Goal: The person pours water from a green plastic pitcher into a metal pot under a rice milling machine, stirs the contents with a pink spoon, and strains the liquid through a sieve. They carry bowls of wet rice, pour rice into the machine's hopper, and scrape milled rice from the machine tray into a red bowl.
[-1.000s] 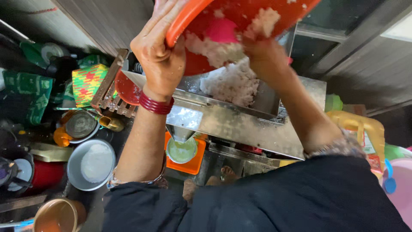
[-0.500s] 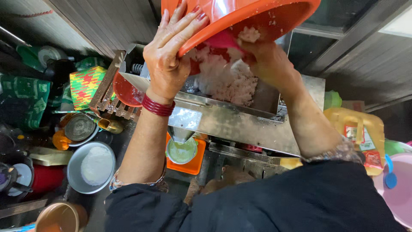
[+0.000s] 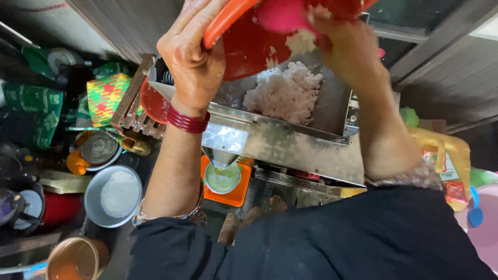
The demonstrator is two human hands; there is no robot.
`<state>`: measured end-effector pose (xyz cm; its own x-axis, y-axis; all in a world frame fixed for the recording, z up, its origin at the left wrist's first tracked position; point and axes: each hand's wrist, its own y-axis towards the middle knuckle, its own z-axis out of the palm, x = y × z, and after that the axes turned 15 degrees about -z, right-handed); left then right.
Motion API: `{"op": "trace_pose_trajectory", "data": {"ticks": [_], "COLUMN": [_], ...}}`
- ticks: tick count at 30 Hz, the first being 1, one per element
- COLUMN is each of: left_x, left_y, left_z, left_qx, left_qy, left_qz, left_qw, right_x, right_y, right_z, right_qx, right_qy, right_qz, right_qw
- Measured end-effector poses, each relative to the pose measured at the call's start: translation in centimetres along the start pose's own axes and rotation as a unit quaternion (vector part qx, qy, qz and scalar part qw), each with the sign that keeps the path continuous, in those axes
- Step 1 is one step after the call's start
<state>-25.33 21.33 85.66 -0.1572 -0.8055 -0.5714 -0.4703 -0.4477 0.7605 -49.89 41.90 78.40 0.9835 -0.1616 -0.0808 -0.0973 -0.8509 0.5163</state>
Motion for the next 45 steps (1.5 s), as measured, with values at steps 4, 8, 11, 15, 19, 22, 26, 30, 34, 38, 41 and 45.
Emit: {"op": "trace_pose_trajectory", "data": {"ticks": [4, 8, 11, 15, 19, 22, 26, 30, 34, 38, 41, 45], "left_x": [-1.0, 0.0, 1.3, 1.5, -0.2, -1.6, -1.8, -1.6, -1.8, -1.6, -0.9, 1.4], "left_y": [-0.4, 0.1, 0.6, 0.8, 0.6, 0.2, 0.8, 0.7, -0.1, -0.8, -1.9, -3.9], "left_z": [0.5, -0.1, -0.3, 0.8, 0.9, 0.4, -0.7, -1.2, -1.2, -1.6, -1.4, -1.2], "left_qx": [0.013, 0.005, 0.014, 0.005, 0.032, 0.014, -0.002, 0.045, 0.012, -0.008, -0.031, -0.144], "left_qy": [-0.025, -0.009, 0.004, -0.008, 0.052, 0.055, 0.055, 0.041, 0.023, 0.039, -0.01, 0.064], "left_qz": [0.05, 0.037, 0.021, 0.071, 0.036, 0.063, 0.095, -0.054, 0.046, 0.053, -0.025, 0.011], "left_qw": [0.998, 0.999, 1.0, 0.997, 0.997, 0.996, 0.994, 0.997, 0.999, 0.998, 0.999, 0.987], "right_x": [2.6, 4.7, 4.0, 1.9, 2.2, 4.6, 4.7, 2.5, 2.0, 2.5, 3.6, 7.2], "right_y": [1.7, -0.7, -0.8, 1.7, 0.7, -2.3, -4.2, -2.4, -2.8, -2.9, -0.6, 0.4], "right_z": [1.0, -1.6, -3.4, -2.8, -1.0, -0.3, -2.4, -3.4, -2.3, -1.5, -1.6, -3.3], "right_qx": [-0.058, 0.146, 0.075, -0.141, -0.03, 0.094, 0.168, -0.033, 0.081, 0.059, 0.047, 0.229], "right_qy": [0.074, 0.094, -0.038, -0.211, -0.142, 0.011, 0.043, 0.02, 0.052, 0.014, 0.039, 0.024], "right_qz": [-0.006, 0.044, 0.044, -0.006, 0.055, 0.104, 0.045, 0.107, 0.124, 0.083, 0.098, 0.042], "right_qw": [0.996, 0.984, 0.995, 0.967, 0.988, 0.99, 0.984, 0.993, 0.988, 0.995, 0.993, 0.972]}}
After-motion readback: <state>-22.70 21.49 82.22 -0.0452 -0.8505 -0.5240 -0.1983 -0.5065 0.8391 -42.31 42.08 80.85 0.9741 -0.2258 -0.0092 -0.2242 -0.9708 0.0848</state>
